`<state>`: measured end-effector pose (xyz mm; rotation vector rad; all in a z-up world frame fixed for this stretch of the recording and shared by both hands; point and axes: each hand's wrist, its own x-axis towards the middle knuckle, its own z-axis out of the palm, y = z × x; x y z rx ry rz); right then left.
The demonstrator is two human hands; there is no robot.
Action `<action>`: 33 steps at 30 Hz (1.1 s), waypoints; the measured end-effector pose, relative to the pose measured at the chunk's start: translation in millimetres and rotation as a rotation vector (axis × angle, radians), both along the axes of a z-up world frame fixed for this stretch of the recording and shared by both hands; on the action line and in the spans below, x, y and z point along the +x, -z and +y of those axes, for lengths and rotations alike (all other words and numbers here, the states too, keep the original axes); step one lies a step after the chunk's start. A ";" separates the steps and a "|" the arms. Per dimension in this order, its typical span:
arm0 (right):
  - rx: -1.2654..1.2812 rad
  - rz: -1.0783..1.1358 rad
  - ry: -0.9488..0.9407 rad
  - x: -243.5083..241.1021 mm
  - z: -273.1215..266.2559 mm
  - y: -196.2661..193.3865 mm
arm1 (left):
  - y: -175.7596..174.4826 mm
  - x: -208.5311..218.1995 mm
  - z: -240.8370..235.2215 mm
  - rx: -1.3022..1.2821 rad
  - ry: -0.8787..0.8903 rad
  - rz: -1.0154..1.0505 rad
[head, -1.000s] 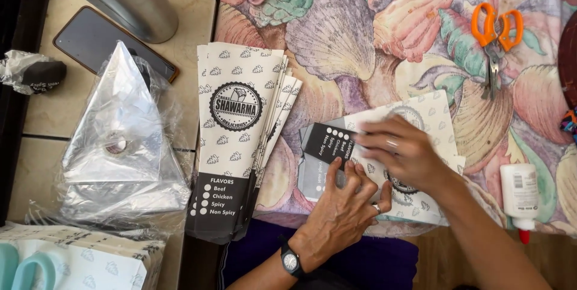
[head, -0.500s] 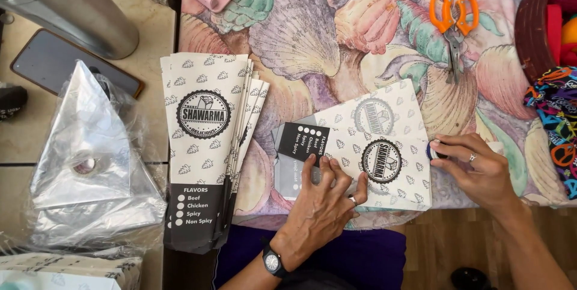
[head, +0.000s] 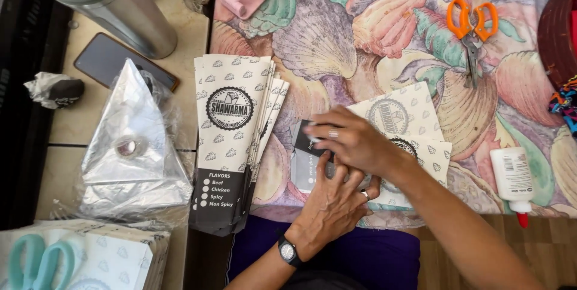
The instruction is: The person is manually folding printed paper sleeves and stacking them neatly on a table.
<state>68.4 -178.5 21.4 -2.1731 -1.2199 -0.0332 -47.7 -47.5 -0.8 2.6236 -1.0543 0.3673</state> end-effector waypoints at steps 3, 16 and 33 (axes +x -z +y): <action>-0.037 0.149 0.371 -42.2 -99.7 -5.4 | -7.3 -0.8 2.7 0.042 -0.009 -0.071; -0.135 -0.401 0.795 -123.9 -206.1 30.1 | -30.7 12.4 -4.2 0.341 -0.001 -0.204; -0.016 -0.498 0.857 -132.3 -206.0 30.4 | -30.1 36.6 8.9 -0.109 0.044 -0.207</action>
